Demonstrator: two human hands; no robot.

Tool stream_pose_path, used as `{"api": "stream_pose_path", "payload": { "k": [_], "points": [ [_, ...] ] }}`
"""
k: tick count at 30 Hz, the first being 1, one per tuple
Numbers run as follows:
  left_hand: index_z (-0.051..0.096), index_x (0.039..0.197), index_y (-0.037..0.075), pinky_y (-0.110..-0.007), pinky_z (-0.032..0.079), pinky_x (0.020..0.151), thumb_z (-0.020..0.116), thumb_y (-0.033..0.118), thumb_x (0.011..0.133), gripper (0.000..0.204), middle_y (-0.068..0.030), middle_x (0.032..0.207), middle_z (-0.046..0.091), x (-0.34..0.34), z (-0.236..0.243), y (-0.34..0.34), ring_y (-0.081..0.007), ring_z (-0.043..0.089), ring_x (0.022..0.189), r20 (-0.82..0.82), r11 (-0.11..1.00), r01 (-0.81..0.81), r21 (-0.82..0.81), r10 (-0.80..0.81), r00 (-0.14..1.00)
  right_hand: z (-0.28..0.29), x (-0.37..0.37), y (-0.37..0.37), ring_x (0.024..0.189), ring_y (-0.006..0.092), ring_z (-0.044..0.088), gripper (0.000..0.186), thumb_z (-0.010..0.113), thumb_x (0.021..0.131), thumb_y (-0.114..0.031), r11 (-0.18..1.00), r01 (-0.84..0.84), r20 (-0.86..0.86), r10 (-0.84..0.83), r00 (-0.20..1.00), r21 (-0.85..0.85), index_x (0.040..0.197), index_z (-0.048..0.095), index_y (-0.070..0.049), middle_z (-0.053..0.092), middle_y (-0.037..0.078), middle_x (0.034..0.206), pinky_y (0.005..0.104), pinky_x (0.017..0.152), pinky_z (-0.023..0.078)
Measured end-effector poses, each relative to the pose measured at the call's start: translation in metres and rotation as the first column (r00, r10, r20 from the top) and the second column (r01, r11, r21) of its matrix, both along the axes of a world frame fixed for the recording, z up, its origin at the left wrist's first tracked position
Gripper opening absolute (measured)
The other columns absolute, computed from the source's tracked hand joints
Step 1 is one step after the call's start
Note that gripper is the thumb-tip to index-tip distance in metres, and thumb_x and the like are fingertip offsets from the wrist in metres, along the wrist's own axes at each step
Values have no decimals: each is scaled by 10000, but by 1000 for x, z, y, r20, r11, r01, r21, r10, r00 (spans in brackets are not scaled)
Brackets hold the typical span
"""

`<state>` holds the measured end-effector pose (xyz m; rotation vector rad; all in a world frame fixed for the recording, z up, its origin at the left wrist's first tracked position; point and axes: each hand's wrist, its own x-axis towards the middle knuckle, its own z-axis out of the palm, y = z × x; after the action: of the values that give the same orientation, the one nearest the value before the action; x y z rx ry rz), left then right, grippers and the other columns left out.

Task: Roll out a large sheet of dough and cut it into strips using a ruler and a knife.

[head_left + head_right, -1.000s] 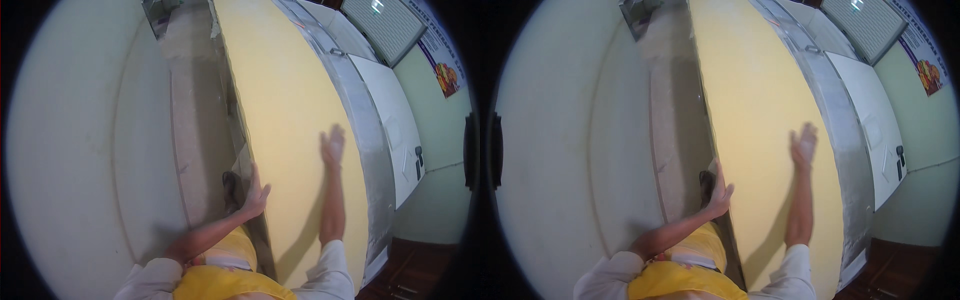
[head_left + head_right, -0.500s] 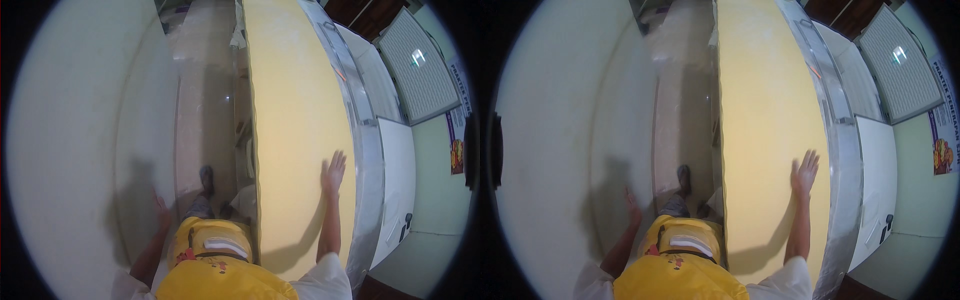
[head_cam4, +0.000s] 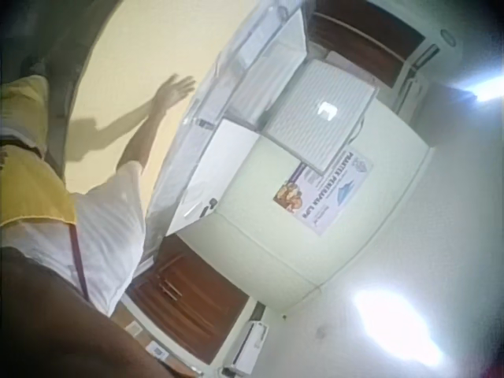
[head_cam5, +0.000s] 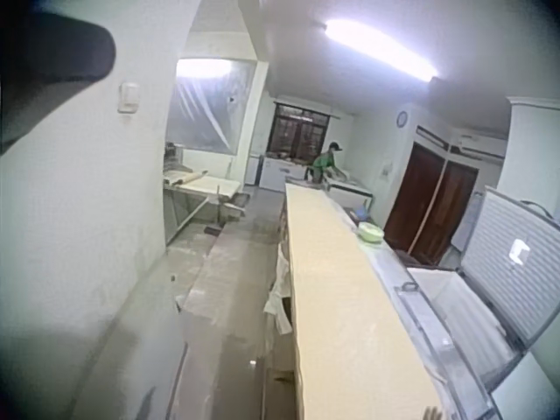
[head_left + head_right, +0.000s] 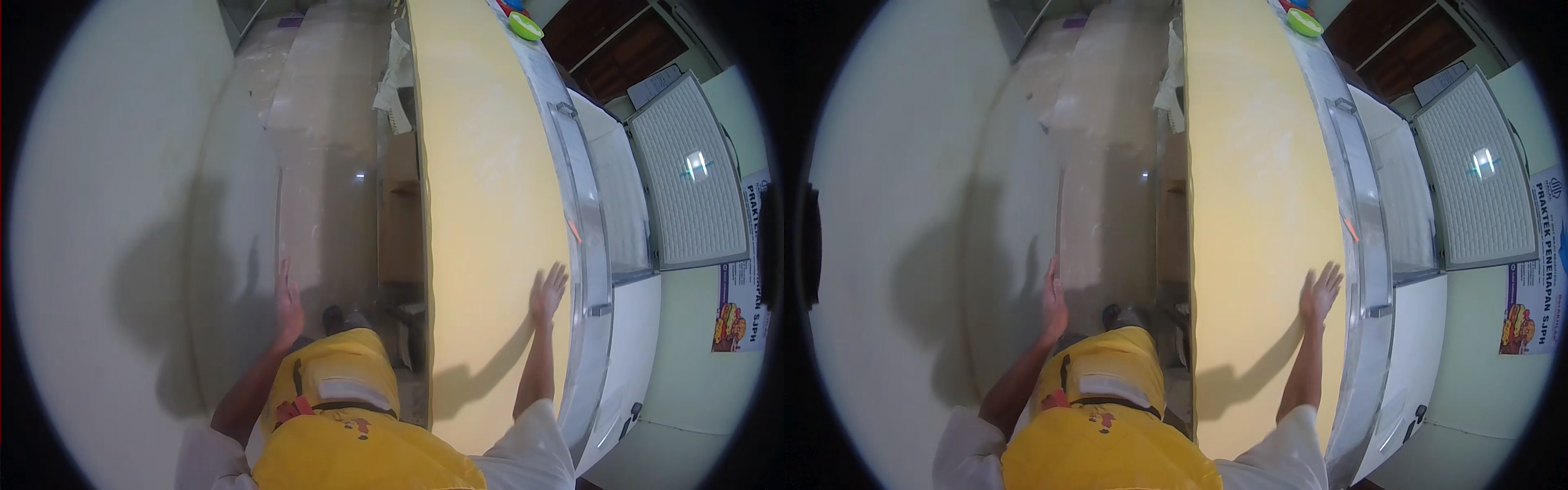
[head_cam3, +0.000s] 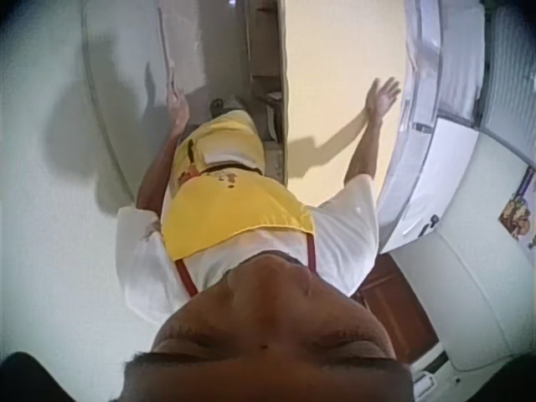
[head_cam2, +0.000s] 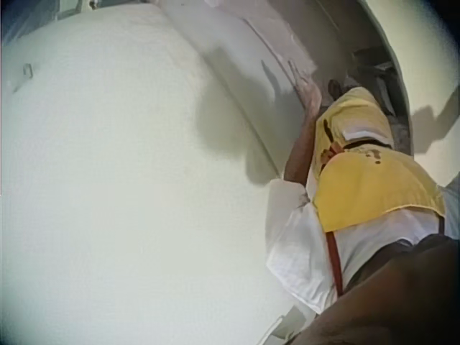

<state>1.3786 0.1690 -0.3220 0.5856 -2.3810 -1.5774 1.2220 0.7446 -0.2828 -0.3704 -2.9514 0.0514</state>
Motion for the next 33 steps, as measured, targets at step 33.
{"api": "stream_pose_path", "payload": {
  "k": [33],
  "points": [
    [-64, 1542, -53, -453, 28, 1224, 452, 281, 1025, 803, -244, 1634, -45, -814, -8, 75, -357, -18, 1524, -285, 901, 428, 72, -393, 874, -29, -799, -288, 1458, 432, 254, 708, 512, 988, -406, 928, -368, -171, 372, 912, 56, 1502, 307, 37, 325, 254, 1551, 521, 1193, 209]
  ]
}}
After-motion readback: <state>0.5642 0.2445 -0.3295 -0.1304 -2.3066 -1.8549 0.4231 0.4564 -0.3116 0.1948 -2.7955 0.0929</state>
